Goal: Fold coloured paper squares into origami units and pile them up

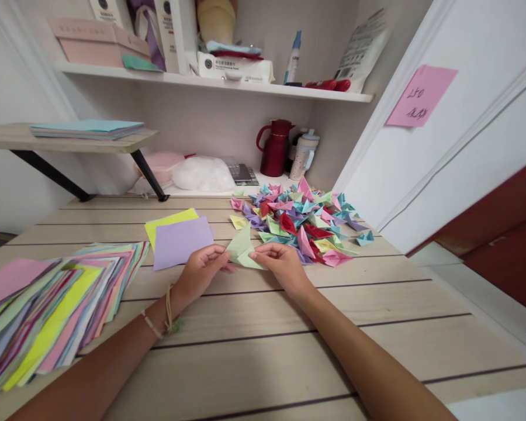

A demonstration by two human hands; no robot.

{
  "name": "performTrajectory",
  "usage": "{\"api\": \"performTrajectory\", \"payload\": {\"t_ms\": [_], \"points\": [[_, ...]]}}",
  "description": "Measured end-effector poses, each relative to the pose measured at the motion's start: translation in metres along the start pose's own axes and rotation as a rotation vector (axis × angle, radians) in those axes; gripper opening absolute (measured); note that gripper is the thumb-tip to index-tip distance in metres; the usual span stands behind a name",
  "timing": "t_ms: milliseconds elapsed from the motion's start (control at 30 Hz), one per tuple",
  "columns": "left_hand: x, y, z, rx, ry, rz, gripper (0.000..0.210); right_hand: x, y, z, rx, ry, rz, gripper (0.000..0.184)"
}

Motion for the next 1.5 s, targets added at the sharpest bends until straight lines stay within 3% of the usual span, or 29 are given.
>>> {"api": "performTrajectory", "payload": {"t_ms": [167,433,633,1133,1500], "points": [[0.000,0.000,0.001,-0.003,0.011,0.001,0.021,0.001,-0.002,-0.002,0.069,0.012,0.025,0.026],[-0.005,0.001,0.004,-0.034,-0.018,-0.042,0.022,0.022,-0.019,-0.015,0.337,0.200,0.283,0.023],[-0.006,0.000,0.003,-0.039,-0.029,-0.034,0.024,0.030,-0.019,-0.023,0.439,0.281,0.381,0.025],[-0.004,-0.001,0.002,-0.052,0.019,-0.073,0.020,0.037,-0.015,-0.028,0.425,0.416,0.326,0.030],[0.002,0.001,0.003,-0.050,0.085,0.003,0.020,0.039,-0.012,-0.026,0.372,0.438,0.338,0.026]]}}
Point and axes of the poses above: each hand's wrist, its own z-axis towards the middle knuckle, its own x-axis out of the palm, y = z × x, the point moved 8 cm from there along z, towards the middle knuckle, and after that the axes turned 7 degrees about -y, right-handed, at the moved point
